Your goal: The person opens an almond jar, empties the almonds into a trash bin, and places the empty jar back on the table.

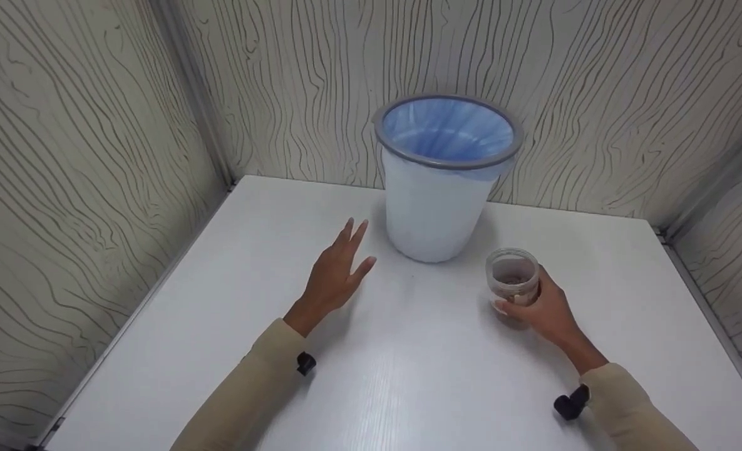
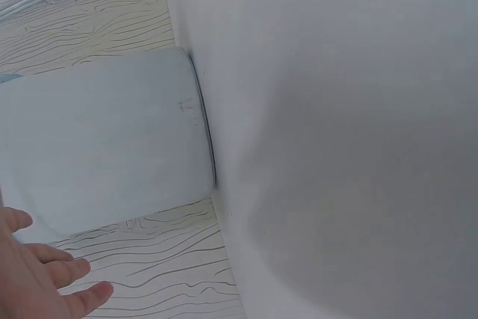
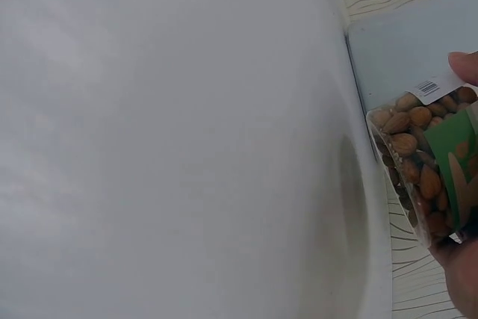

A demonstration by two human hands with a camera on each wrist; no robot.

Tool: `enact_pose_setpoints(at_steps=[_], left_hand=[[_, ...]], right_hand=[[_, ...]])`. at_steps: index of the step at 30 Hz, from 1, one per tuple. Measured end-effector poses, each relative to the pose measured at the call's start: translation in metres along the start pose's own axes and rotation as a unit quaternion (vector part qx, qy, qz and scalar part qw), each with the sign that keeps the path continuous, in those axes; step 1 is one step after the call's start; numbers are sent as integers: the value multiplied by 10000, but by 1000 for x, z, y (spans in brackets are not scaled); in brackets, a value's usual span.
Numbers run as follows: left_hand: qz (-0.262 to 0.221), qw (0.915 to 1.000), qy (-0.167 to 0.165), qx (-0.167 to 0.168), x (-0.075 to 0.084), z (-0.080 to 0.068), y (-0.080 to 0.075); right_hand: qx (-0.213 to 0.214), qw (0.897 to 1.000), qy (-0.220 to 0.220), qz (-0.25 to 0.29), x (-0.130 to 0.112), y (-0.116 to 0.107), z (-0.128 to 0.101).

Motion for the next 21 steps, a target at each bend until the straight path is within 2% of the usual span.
enact_pose_setpoints(at_steps=[6, 21], left_hand=[[-87, 9999, 101, 73, 4, 0, 1], [-59, 9995, 294, 113, 14, -1, 3]], right_hand=[[91, 9999, -48, -110, -5, 2, 0], [349, 9976, -480, -359, -22, 6, 4]])
Point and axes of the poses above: each hand's wrist, its own z-axis towards the middle knuckle, its own y-axis out of the palm, x = y × z, the point moved 2 cm from there along z, towards the middle knuckle, and after that the axes turned 7 degrees about -x, right-handed, at the moved point
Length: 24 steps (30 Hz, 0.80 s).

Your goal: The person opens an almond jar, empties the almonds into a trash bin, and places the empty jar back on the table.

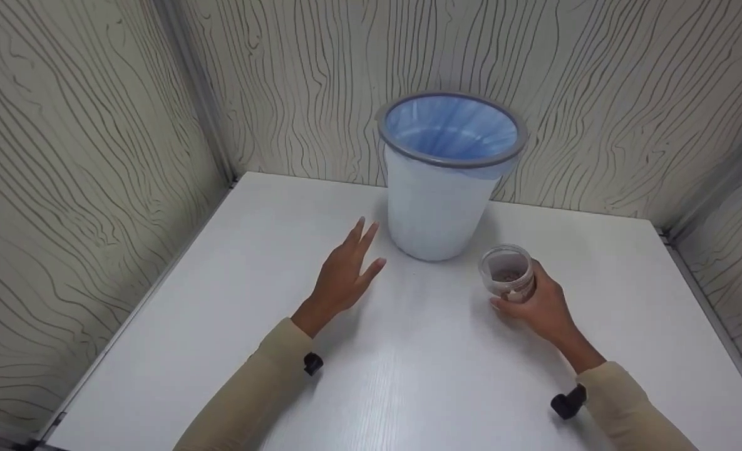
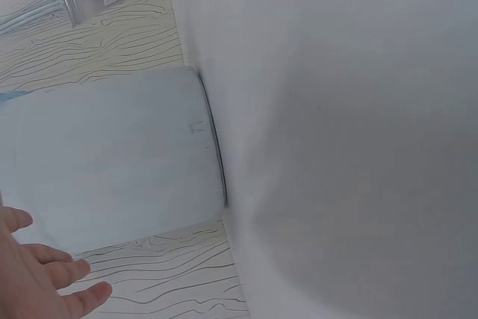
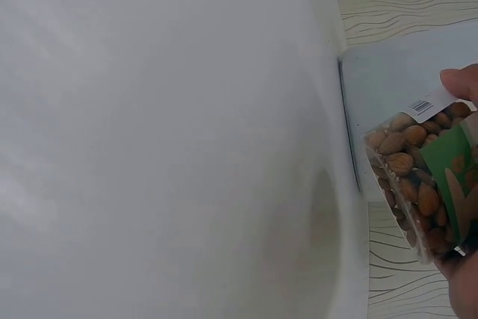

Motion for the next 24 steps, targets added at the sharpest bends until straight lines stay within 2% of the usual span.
enact_pose_setpoints(at_steps=[7, 13, 24], left_hand=[[-7, 10000, -12, -62, 4, 1, 2], [-178, 9997, 142, -57, 11, 2, 4], [-436, 9985, 316, -102, 21, 3, 13]], right_hand=[[196, 9997, -121, -85, -9, 0, 3], [311, 9990, -218, -224, -16, 1, 4], [272, 9975, -577, -307, -29, 9, 5]])
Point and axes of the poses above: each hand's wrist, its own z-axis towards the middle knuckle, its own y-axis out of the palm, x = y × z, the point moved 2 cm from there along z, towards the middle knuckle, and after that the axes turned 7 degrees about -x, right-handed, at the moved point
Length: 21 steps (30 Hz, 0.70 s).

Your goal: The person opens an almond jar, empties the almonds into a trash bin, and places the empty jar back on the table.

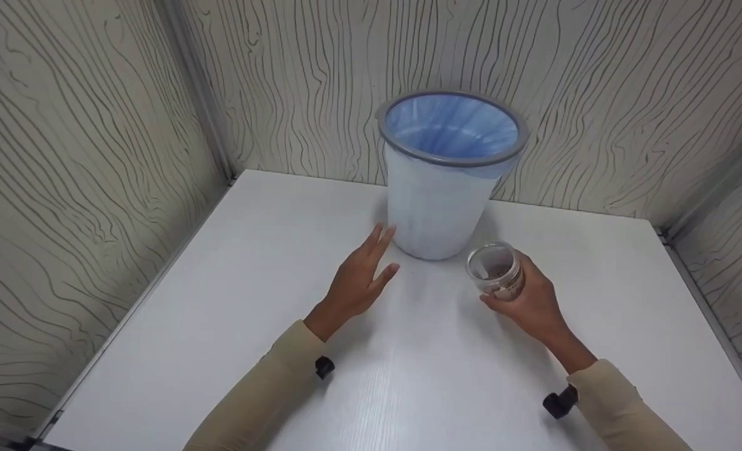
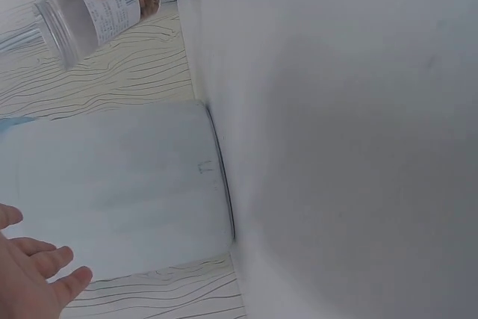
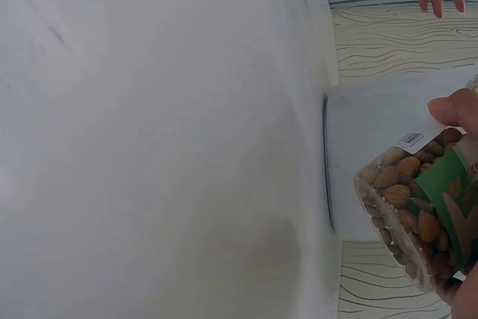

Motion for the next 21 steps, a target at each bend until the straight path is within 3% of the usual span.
enact_pose_setpoints(at_steps=[21], left_hand=[[-238, 9992, 285, 154, 12, 5, 11]], right_hand=[[182, 9986, -398, -290, -23, 12, 9]])
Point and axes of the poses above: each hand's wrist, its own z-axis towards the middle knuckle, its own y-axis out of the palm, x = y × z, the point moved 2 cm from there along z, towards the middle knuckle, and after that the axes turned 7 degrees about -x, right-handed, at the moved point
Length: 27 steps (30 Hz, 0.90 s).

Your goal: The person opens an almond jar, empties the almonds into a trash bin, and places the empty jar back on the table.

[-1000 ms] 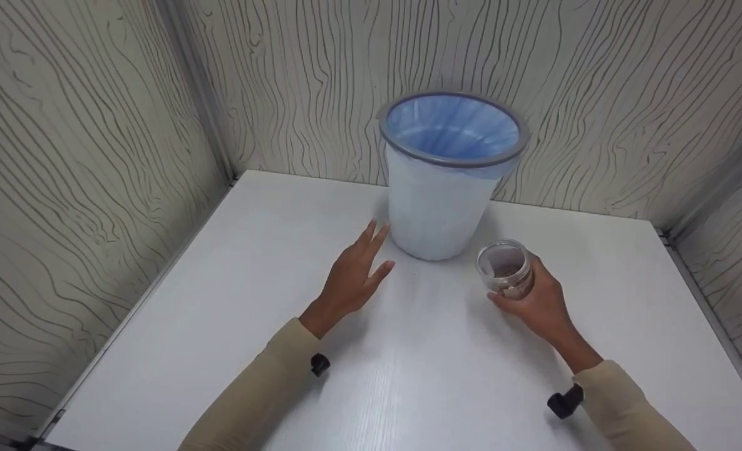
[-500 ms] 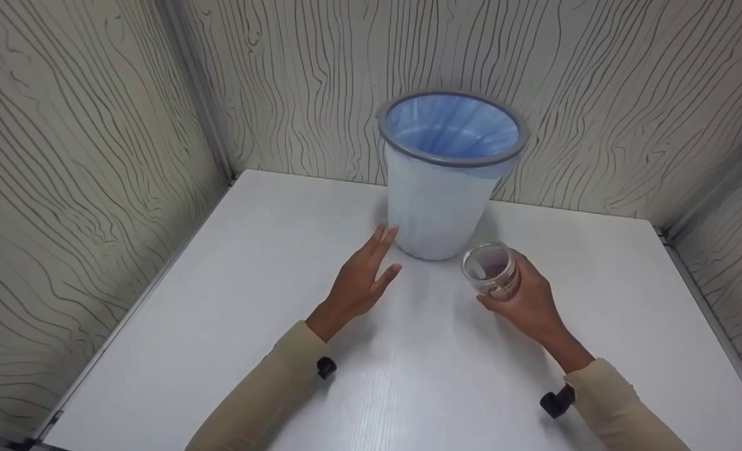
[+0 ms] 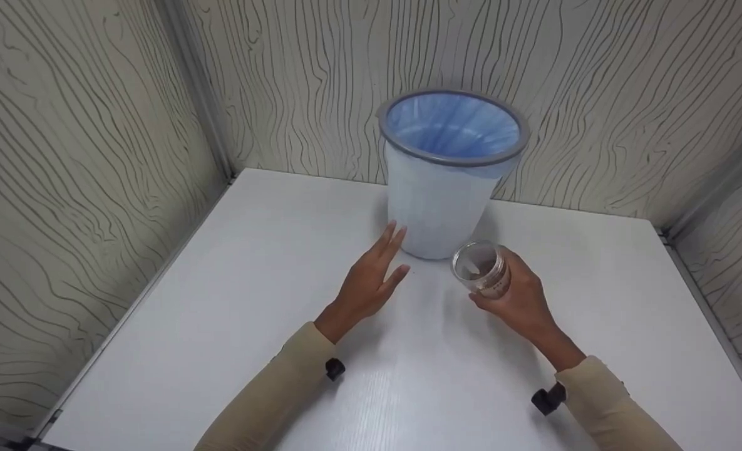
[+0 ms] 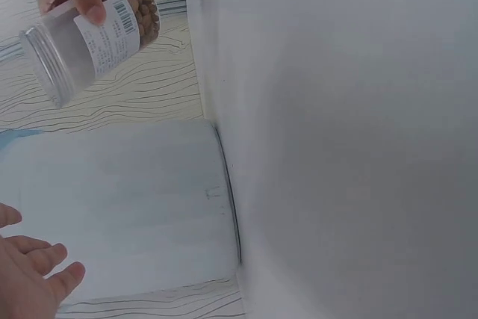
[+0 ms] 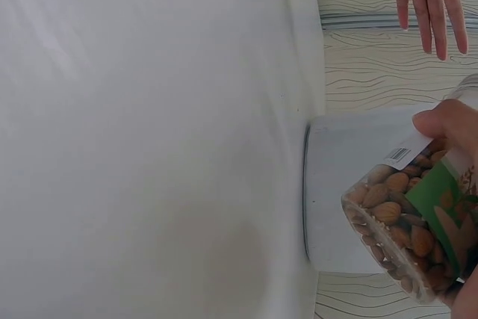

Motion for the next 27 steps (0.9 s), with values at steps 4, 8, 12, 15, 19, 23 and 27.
enact_pose_setpoints(at_steps=[4, 8, 12, 15, 19, 23, 27], left_hand=[[24, 10000, 41, -10, 3, 1, 2], [43, 10000, 32, -47, 5, 2, 3], [0, 10000, 69, -62, 7, 3, 4], [-10, 9999, 119, -42, 8, 4, 4], [-31, 9998, 183, -41, 9, 5, 5], [-36, 9997, 232, -76, 13, 6, 6], [-17, 9994, 330, -52, 14, 8, 7]], right_hand=[[66, 9999, -52, -118, -5, 0, 1], [124, 9995, -54, -275, -9, 0, 1], [206, 9990, -43, -397, -11, 0, 1], [256, 9986, -34, -456, -12, 1, 2], [272, 9984, 9, -500, -14, 3, 3], [286, 9981, 51, -537, -16, 5, 3], [313, 9978, 54, -589, -18, 6, 3]])
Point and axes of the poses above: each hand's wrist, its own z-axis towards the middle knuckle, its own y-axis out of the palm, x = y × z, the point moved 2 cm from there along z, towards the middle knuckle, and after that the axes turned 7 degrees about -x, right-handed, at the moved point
